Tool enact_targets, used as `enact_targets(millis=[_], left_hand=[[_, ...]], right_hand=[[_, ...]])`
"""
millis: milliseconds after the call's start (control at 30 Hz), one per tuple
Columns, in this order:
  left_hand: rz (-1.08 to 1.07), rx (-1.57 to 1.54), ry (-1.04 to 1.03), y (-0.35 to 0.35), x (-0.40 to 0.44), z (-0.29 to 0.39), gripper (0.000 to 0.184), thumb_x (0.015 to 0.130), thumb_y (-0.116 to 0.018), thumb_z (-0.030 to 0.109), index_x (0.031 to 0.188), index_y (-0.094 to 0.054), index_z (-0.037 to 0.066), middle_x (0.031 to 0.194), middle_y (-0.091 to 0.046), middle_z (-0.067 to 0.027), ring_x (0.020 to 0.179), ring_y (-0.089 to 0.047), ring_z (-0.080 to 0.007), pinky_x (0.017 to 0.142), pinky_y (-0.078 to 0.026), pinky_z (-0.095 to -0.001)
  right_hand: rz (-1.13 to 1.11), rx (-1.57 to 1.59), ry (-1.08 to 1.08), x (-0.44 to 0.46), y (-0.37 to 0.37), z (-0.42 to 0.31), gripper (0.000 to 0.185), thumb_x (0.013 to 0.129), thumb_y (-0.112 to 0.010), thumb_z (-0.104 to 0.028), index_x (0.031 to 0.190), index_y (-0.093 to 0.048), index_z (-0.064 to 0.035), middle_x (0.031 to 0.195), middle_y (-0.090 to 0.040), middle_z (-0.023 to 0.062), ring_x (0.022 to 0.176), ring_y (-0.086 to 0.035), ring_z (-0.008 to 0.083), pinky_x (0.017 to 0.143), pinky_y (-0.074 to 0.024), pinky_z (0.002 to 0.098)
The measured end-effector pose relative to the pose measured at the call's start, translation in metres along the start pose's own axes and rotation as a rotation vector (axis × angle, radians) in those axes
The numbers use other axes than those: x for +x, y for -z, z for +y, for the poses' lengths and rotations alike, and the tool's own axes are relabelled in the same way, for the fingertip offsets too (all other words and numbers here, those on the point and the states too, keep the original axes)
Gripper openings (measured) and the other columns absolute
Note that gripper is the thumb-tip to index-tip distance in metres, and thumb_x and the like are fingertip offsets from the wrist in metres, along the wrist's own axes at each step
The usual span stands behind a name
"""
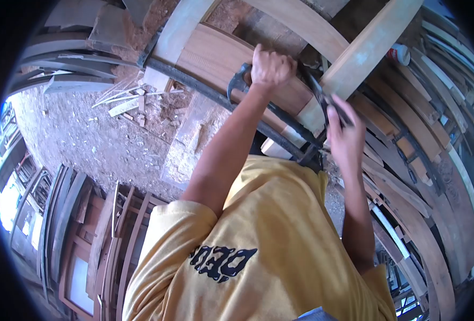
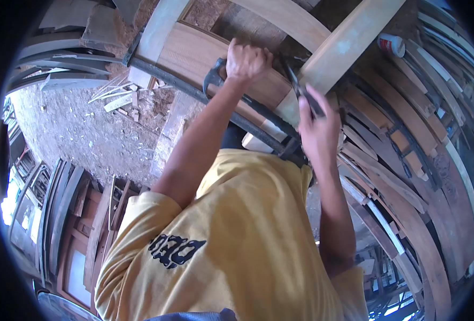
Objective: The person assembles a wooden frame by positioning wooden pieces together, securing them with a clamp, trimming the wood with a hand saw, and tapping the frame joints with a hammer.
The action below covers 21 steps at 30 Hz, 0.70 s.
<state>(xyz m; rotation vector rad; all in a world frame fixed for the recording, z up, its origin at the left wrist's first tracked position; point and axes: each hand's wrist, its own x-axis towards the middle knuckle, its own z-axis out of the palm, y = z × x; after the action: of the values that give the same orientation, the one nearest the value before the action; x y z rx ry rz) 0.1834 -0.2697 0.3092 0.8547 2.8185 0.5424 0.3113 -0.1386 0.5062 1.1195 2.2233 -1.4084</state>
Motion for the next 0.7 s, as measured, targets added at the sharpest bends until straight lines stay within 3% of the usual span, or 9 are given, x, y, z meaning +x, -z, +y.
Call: enact_targets(millis=[67, 100, 200, 233, 267, 333, 467, 567, 700], left_hand=[[0.025, -0.032, 0.012, -0.004, 0.003, 0.000, 0.045, 0.094, -0.058, 0.028, 0.053, -0.066, 0.011, 0.061, -0.069, -0.0146, 0.063, -0.069, -0.0318, 0.083, -0.048, -0.0472], [0.013, -0.030, 0.025, -0.005, 0.001, 0.001, 0.044, 0.093, -0.058, 0.028, 0.053, -0.066, 0.011, 0.061, -0.069, -0.0143, 0.064, -0.070, -0.0317, 0.083, -0.048, -0.0469], [0.012, -0.029, 0.024, -0.002, 0.005, 0.002, 0.043, 0.092, -0.059, 0.028, 0.053, -0.066, 0.012, 0.060, -0.069, -0.0137, 0.065, -0.071, -0.0312, 0.086, -0.048, -0.0467], [0.029, -0.026, 0.020, -0.001, 0.006, 0.003, 0.043, 0.092, -0.059, 0.028, 0.053, -0.067, 0.013, 0.061, -0.069, -0.0136, 0.065, -0.071, -0.0309, 0.086, -0.048, -0.0465], [0.046, -0.020, 0.018, -0.001, 0.004, 0.001, 0.042, 0.092, -0.059, 0.029, 0.054, -0.067, 0.014, 0.061, -0.069, -0.0134, 0.065, -0.071, -0.0305, 0.086, -0.048, -0.0463], [0.054, -0.035, 0.022, -0.002, 0.009, -0.004, 0.042, 0.092, -0.059, 0.029, 0.054, -0.067, 0.014, 0.061, -0.069, -0.0133, 0.064, -0.071, -0.0303, 0.086, -0.048, -0.0462], [0.006, -0.054, 0.040, -0.007, 0.006, -0.004, 0.042, 0.091, -0.060, 0.031, 0.054, -0.068, 0.014, 0.061, -0.070, -0.0128, 0.062, -0.070, -0.0298, 0.085, -0.048, -0.0457], [-0.004, -0.053, 0.061, -0.008, 0.008, -0.007, 0.042, 0.091, -0.060, 0.032, 0.054, -0.068, 0.015, 0.061, -0.070, -0.0127, 0.064, -0.071, -0.0292, 0.085, -0.047, -0.0448], [-0.059, -0.061, 0.090, -0.006, 0.004, 0.004, 0.040, 0.091, -0.059, 0.031, 0.056, -0.070, 0.015, 0.065, -0.072, -0.0116, 0.069, -0.072, -0.0280, 0.087, -0.045, -0.0435]], right_hand=[[0.042, -0.075, 0.122, -0.039, 0.021, -0.006, 0.035, 0.105, -0.068, -0.015, 0.136, -0.067, 0.0005, 0.084, -0.070, 0.0061, 0.059, -0.056, 0.0070, 0.053, -0.0455, 0.0274], [0.038, -0.025, 0.054, -0.055, 0.028, -0.030, 0.033, 0.105, -0.067, -0.014, 0.135, -0.067, 0.0004, 0.081, -0.067, 0.0043, 0.060, -0.055, 0.0063, 0.054, -0.0449, 0.0265], [0.025, -0.028, 0.034, -0.011, 0.011, -0.022, 0.034, 0.105, -0.066, -0.014, 0.135, -0.067, 0.0011, 0.081, -0.067, 0.0045, 0.059, -0.055, 0.0068, 0.054, -0.0449, 0.0266], [0.014, -0.108, 0.118, 0.028, -0.006, 0.018, 0.036, 0.106, -0.066, -0.017, 0.135, -0.065, 0.0028, 0.079, -0.066, 0.0053, 0.056, -0.054, 0.0077, 0.054, -0.0450, 0.0274], [-0.065, -0.077, -0.006, 0.043, -0.016, -0.003, 0.038, 0.106, -0.065, -0.019, 0.136, -0.064, 0.0050, 0.074, -0.065, 0.0055, 0.055, -0.054, 0.0085, 0.053, -0.0460, 0.0281], [-0.088, -0.056, -0.055, 0.037, -0.009, -0.007, 0.038, 0.106, -0.065, -0.018, 0.135, -0.064, 0.0065, 0.069, -0.062, 0.0040, 0.055, -0.055, 0.0086, 0.053, -0.0462, 0.0289], [-0.030, -0.048, 0.013, 0.038, -0.022, -0.008, 0.037, 0.106, -0.065, -0.017, 0.134, -0.065, 0.0054, 0.066, -0.059, 0.0009, 0.053, -0.053, 0.0074, 0.048, -0.0428, 0.0282], [-0.123, 0.005, -0.227, 0.066, -0.011, -0.030, 0.035, 0.106, -0.065, -0.019, 0.134, -0.066, 0.0015, 0.065, -0.055, -0.0026, 0.049, -0.047, 0.0046, 0.041, -0.0359, 0.0246], [-0.190, -0.017, -0.176, 0.054, -0.009, -0.042, 0.037, 0.107, -0.064, -0.019, 0.138, -0.064, 0.0003, 0.064, -0.054, -0.0037, 0.049, -0.045, 0.0027, 0.042, -0.0353, 0.0223]])
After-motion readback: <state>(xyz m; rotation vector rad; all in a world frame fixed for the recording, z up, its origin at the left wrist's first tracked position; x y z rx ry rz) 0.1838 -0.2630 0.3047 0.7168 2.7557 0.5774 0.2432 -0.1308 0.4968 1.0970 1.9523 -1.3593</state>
